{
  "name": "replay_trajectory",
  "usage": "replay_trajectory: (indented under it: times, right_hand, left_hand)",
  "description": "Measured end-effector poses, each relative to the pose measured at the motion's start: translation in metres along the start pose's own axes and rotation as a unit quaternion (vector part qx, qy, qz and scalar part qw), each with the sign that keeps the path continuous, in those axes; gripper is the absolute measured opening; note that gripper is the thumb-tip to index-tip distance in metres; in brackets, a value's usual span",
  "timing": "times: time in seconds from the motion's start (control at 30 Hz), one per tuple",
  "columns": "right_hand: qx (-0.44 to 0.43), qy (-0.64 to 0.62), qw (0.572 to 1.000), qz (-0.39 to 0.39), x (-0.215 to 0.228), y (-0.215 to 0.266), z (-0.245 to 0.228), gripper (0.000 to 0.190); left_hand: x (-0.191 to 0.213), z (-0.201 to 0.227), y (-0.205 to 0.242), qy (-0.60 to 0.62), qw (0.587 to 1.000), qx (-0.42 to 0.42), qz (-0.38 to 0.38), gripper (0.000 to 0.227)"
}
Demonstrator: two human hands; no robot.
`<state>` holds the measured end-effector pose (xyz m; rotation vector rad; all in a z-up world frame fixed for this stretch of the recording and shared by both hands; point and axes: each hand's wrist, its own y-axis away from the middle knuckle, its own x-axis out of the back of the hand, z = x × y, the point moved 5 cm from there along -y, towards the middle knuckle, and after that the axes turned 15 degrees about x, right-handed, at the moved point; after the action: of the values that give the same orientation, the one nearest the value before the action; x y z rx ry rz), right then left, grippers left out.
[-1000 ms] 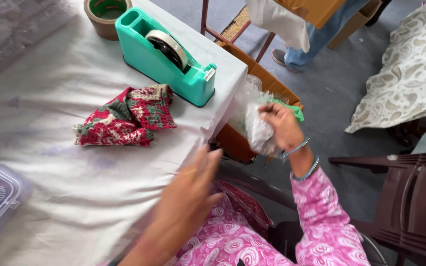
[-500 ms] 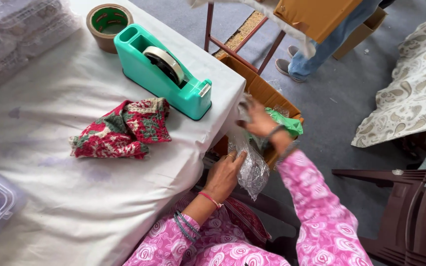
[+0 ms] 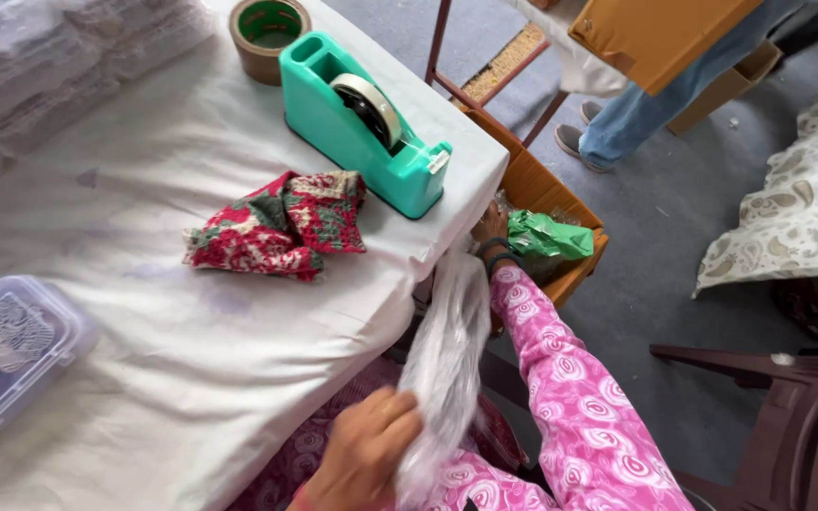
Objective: The person wipes two small decorative wooden items with a patterned cloth. They place the items into a clear plastic container and close the lid. The person then wraps the container in bubble wrap, folding the edges to secure it.
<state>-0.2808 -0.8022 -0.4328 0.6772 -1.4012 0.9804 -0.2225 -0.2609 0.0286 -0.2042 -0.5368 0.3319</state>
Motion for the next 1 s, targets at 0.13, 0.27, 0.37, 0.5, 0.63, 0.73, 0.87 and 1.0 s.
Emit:
replay_trajectory:
  times: [0.13,0.27,0.37,0.5,0.63,0.73,0.87,1.0]
  right_hand:
    - [-0.056,-0.129,0.985,0.1,0.0,0.005,0.013,0.043]
    - [-0.014,-0.144,0.989,0.014,0.094,-0.002,-0.008,0.055]
    - [0.056,-0.135,0.986,-0.082,0.166,0.014,-0.014,0.062]
    - [0.111,-0.161,0.979,-0.061,0.344,0.035,-0.076,0.058]
    - [0.079,-0.215,0.954,-0.192,0.445,0.075,-0.142,0.054]
    - [0.228,-0.229,0.941,-0.097,0.43,0.094,-0.196,0.079]
    - [0.133,-0.342,0.93,0.0,0.379,0.101,-0.241,0.057]
    - [0.112,-0.286,0.949,0.07,0.386,0.101,-0.23,0.026]
  left_hand:
    - [0.047,-0.044,0.08,-0.03,0.995,0.027,0.086,0.02]
    - [0.105,-0.074,0.146,-0.036,0.986,0.155,0.039,0.023]
    - [0.154,-0.138,0.208,0.009,0.994,0.106,-0.015,0.031]
    - [0.165,-0.062,0.158,0.056,0.969,0.146,0.192,0.051]
    - [0.16,-0.049,0.146,0.202,0.886,0.243,0.339,0.03]
    - [0.16,-0.052,0.145,0.217,0.881,0.243,0.342,0.03]
    - [0.158,-0.063,0.152,0.26,0.88,0.218,0.333,0.029]
    - [0.187,-0.123,0.191,0.053,0.98,0.095,0.165,0.044]
